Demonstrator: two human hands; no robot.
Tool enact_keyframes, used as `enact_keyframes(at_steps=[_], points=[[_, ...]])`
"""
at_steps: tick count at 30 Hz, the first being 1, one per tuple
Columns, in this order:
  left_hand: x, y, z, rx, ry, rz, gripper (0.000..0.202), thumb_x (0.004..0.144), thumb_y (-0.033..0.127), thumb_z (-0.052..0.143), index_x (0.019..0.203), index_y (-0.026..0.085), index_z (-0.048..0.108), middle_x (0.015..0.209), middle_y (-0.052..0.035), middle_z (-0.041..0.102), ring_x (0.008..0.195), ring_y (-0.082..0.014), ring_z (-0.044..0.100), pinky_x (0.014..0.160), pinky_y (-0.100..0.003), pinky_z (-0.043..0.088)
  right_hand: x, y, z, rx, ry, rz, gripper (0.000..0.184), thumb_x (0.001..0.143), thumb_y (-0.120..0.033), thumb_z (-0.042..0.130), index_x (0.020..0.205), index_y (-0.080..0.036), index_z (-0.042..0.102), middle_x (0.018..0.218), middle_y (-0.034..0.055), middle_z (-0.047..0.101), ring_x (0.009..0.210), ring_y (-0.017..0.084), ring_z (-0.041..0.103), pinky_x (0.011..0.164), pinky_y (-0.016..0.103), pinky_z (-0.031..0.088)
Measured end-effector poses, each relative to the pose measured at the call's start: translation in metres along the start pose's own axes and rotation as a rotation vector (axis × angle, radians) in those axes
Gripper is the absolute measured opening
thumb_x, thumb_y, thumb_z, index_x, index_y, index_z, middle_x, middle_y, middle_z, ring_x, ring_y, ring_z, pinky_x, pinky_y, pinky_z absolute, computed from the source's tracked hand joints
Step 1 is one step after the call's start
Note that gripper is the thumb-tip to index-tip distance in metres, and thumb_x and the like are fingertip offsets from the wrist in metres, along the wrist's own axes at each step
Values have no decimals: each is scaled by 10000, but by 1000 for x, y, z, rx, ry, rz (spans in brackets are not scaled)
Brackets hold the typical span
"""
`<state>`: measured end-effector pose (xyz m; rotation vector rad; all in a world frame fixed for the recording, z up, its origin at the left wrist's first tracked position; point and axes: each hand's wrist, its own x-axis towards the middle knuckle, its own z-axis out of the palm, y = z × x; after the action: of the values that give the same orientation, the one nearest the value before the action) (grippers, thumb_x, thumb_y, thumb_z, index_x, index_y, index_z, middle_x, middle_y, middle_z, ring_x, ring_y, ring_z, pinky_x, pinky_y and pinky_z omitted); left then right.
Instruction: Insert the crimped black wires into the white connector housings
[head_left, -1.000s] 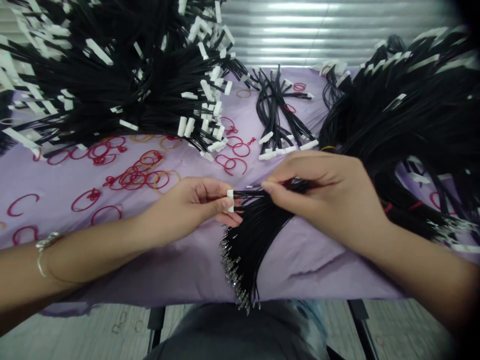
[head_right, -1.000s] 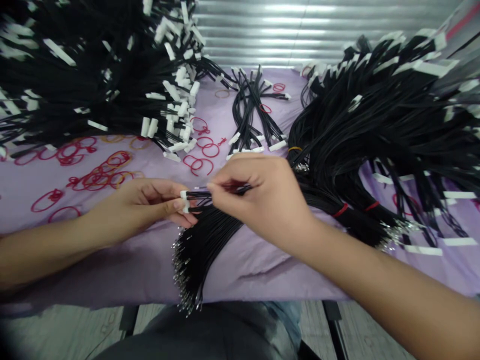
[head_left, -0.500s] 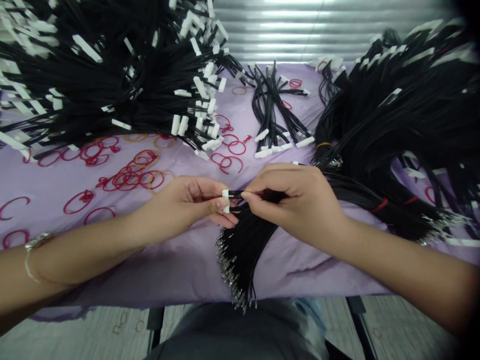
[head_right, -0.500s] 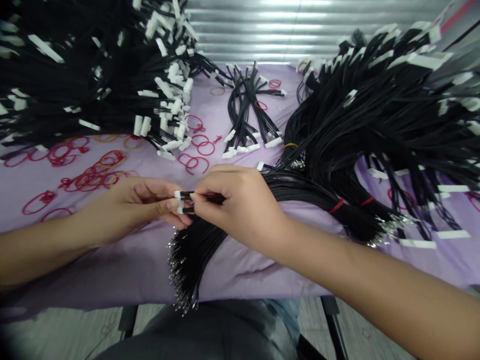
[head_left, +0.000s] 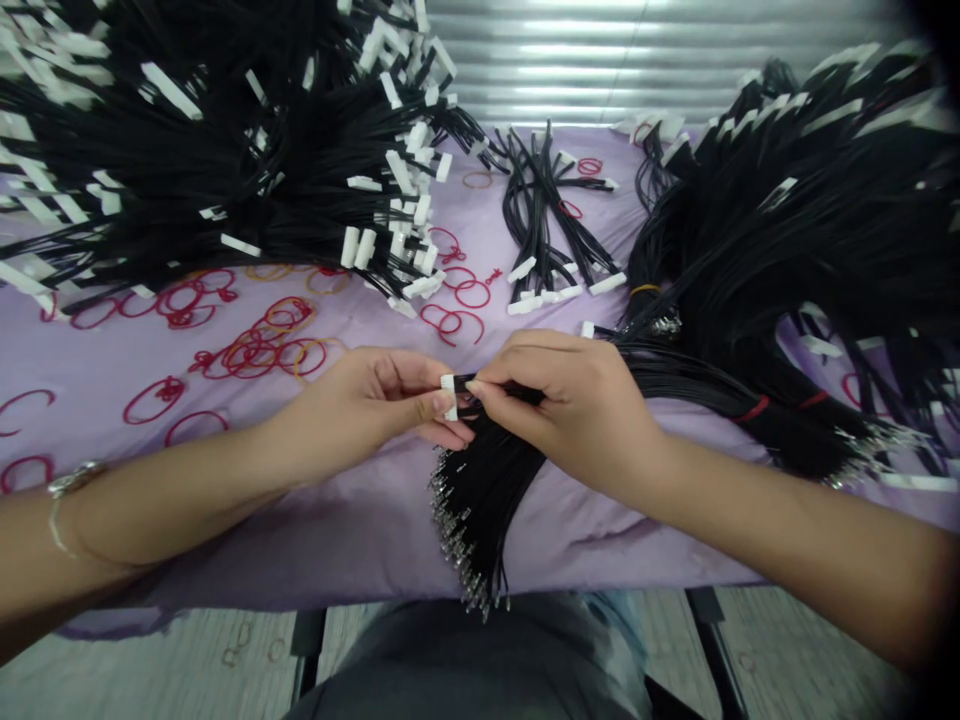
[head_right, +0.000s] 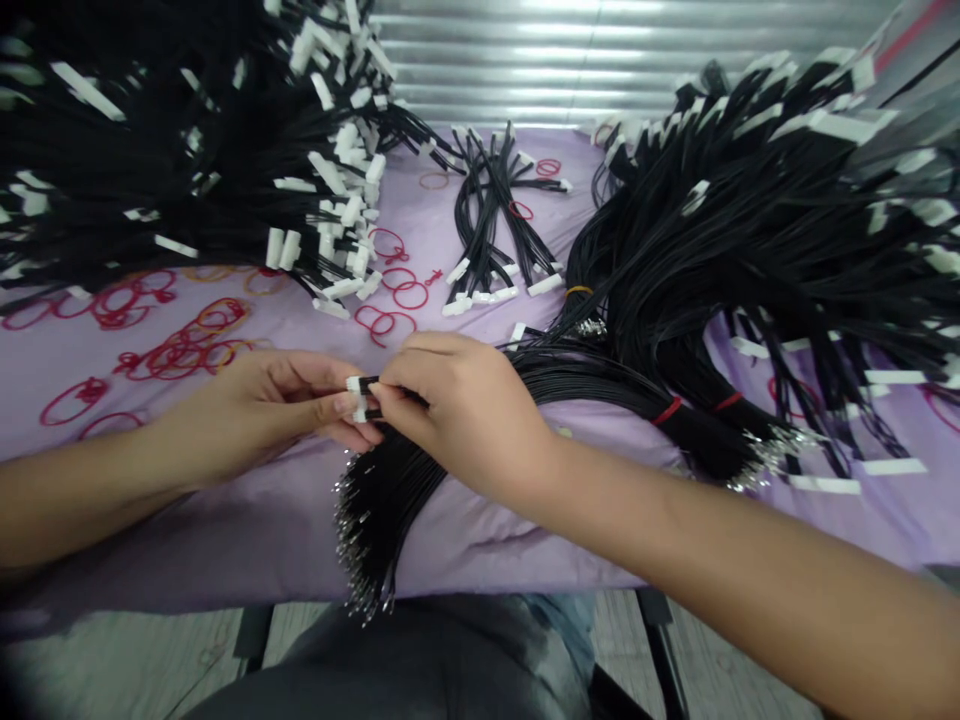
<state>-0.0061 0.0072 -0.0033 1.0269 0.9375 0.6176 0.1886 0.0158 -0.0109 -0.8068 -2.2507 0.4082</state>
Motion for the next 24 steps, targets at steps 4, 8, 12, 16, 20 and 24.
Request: enact_keyframes(at_steps=[4, 8, 12, 16, 20, 24], points=[[2, -1, -1, -112, 121, 60, 78, 761, 164, 740, 765, 103, 693, 727, -37, 712, 683, -114, 698, 669, -148, 585, 0, -5, -11, -274, 162, -151, 154, 869, -181, 559, 947, -73, 636, 935, 121, 645, 886, 195, 565, 801, 337, 465], [4, -3, -4, -283, 187, 84, 63, 752, 116, 736, 729, 108, 678, 667, -14, 680, 634, -93, 678, 642, -132, 576, -4, -7, -19, -361, -50, -227, 163, 897, -163, 514, 988, -101, 633, 960, 103, 638, 906, 208, 562, 830, 364, 477], [6, -3, -6, -274, 221, 96, 58, 784, 77, 690, 736, 104, 673, 660, -22, 676, 631, -95, 676, 632, -127, 569, -6, 3, -15, -364, -344, -112, 185, 904, -175, 521, 1005, -129, 668, 990, 84, 628, 932, 228, 575, 826, 393, 482], [6, -1, -5, -243, 225, 92, 64, 789, 71, 681, 735, 103, 669, 673, -19, 673, 630, -96, 675, 625, -132, 569, -3, 9, -12, -242, -404, -47, 149, 907, -167, 513, 923, -123, 655, 893, 62, 600, 870, 203, 564, 820, 385, 461], [7, 0, -5, -236, 206, 98, 56, 773, 94, 709, 735, 106, 670, 675, -10, 672, 627, -95, 678, 628, -132, 572, -2, 7, -16, -202, -429, -39, 108, 899, -162, 523, 861, -106, 607, 907, 74, 580, 878, 205, 541, 832, 385, 436], [8, -2, -9, -232, 196, 122, 61, 761, 124, 731, 740, 111, 675, 669, -4, 679, 634, -100, 686, 632, -138, 577, -2, -1, -20, -124, -357, 31, 96, 910, -150, 490, 881, -98, 566, 870, 57, 600, 810, 159, 541, 743, 293, 428]])
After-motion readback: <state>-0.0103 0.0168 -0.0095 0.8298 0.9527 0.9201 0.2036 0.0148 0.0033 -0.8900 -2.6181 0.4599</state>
